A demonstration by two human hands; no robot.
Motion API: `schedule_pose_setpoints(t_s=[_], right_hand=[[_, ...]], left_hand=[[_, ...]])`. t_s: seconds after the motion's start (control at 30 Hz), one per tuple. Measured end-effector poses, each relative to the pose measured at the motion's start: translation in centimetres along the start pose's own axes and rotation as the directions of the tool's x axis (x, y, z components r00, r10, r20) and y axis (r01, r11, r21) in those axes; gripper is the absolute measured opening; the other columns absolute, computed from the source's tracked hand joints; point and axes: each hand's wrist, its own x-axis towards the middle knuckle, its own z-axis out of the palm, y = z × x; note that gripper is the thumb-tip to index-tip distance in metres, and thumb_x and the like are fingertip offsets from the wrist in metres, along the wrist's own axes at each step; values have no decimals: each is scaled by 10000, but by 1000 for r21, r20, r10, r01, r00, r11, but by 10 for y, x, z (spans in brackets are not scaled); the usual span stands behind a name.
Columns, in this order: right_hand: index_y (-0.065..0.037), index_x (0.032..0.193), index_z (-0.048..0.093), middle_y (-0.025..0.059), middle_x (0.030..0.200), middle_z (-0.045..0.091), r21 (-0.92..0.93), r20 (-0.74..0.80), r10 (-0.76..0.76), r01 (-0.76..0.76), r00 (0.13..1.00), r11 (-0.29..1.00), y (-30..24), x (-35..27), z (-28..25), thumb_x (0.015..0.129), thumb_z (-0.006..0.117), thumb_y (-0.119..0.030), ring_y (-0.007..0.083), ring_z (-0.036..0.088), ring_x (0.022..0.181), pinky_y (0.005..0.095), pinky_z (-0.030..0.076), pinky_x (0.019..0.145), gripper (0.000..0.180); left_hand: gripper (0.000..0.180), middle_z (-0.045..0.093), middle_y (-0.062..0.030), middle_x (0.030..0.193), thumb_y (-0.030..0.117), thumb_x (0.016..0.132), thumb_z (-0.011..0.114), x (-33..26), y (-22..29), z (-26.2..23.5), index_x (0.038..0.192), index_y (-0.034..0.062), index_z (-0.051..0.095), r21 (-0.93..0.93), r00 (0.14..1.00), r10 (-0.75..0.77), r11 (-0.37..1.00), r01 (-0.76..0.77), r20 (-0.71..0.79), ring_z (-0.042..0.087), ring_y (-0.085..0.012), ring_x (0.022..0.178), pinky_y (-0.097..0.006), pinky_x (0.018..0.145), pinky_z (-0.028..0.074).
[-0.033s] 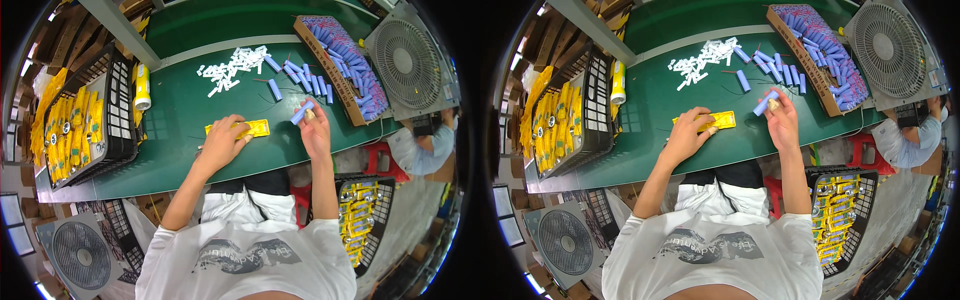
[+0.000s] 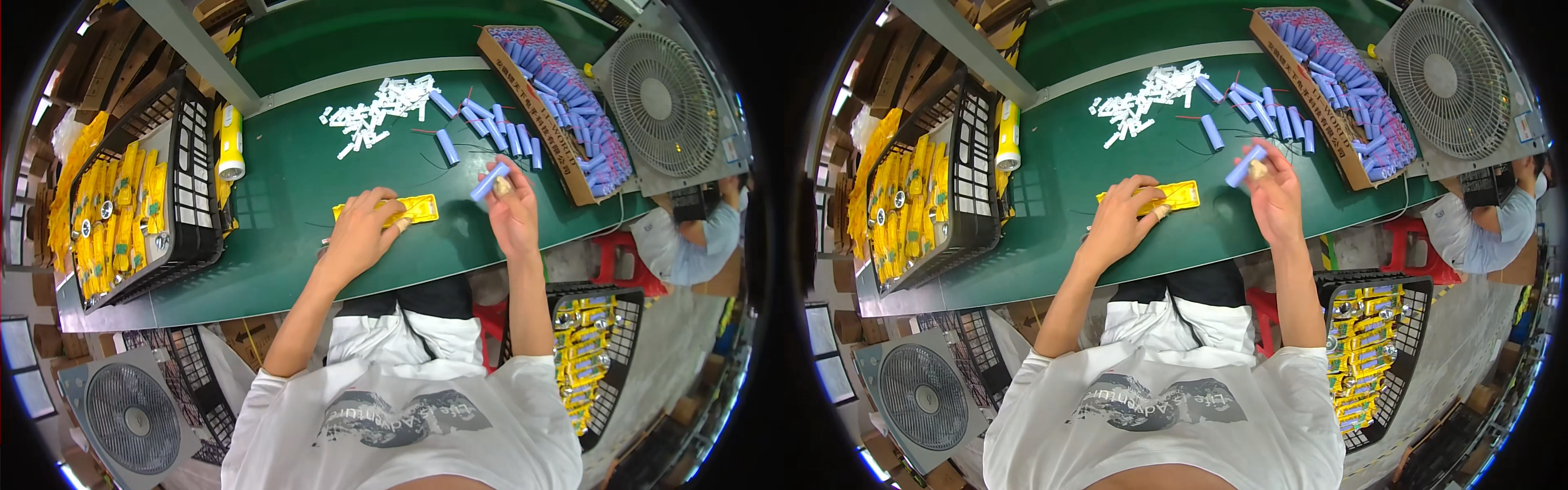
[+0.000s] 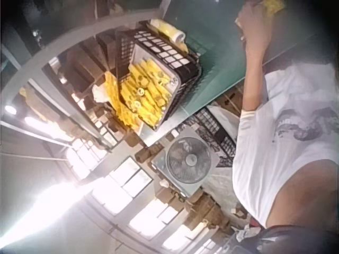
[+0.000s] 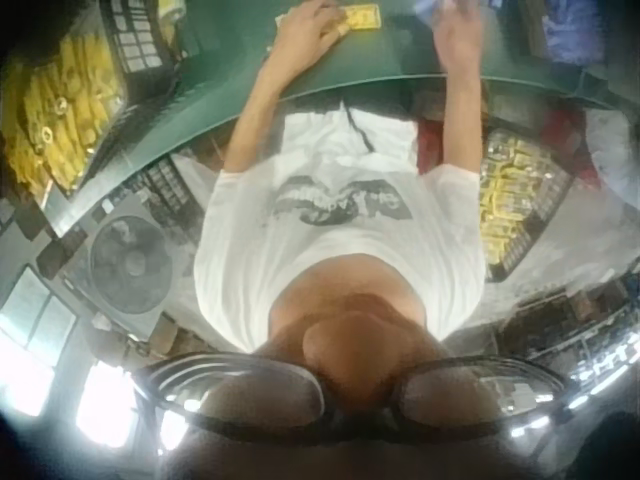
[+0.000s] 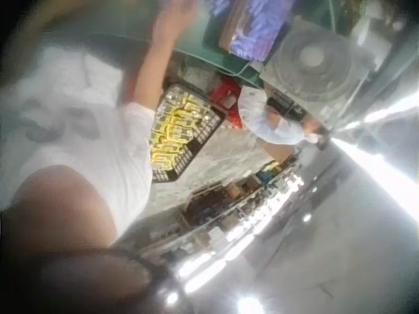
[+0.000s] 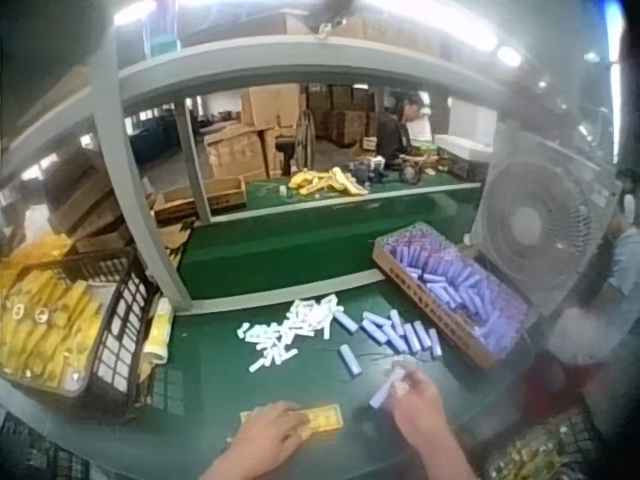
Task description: The person assembles flashlights by inserting batteries into flashlight casings by hand and placing the assembled flashlights into a plastic crate.
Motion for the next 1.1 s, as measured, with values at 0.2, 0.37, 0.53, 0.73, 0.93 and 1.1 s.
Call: schedule_pose_setpoints(t_s=[0.2,0.37,0.53,0.73,0.93,1.1], right_hand=[[-25,1353,627,98,1266,713,-443,469,-2,237,883,865,-9,16,45,950,721,-55,204,683,1154,357,530,1024,415],[-62,1257,693,118,1172,739,-703,702,239,601,671,379,0,30,74,903,731,-39,305,705,1084,406,576,939,357],[-100,1252,710,108,1135,721,-532,847,85,826,525,187,8,31,70,864,731,-55,303,682,1060,414,577,924,392],[-109,1207,728,56,1091,713,-523,852,93,839,515,150,12,22,75,862,764,-115,273,681,1022,397,599,845,347],[-153,1211,726,14,1044,672,-589,786,254,808,564,28,3,24,77,869,763,-127,237,667,1014,385,602,788,345],[-151,1228,716,11,1063,669,-586,790,262,809,554,57,6,29,70,868,760,-123,235,659,1021,389,607,766,364]], left_hand=[[177,678,-114,1149,155,966,677,7,-1,0,1059,11,722,-81,999,-35,996,32,-30,632,-329,1059,-438,959,475],[169,694,-138,1152,113,942,673,11,-6,1,1042,-17,713,-190,992,-97,978,80,-85,650,-358,1076,-436,949,506],[156,710,-132,1209,67,896,717,2,-3,-7,1032,-9,738,-181,974,-82,983,44,-209,664,-362,1115,-444,962,531],[134,759,-142,1173,79,879,759,-23,-4,-3,993,11,771,-124,940,-132,987,97,-315,697,-360,1079,-467,1021,526],[108,780,-142,1124,70,892,747,-17,-13,-3,980,10,770,-182,939,-136,980,80,-315,729,-345,1046,-472,1096,505],[113,771,-143,1122,45,897,727,-16,-13,-3,1001,4,716,-166,947,-37,986,-17,-319,722,-354,1030,-495,1093,499]])
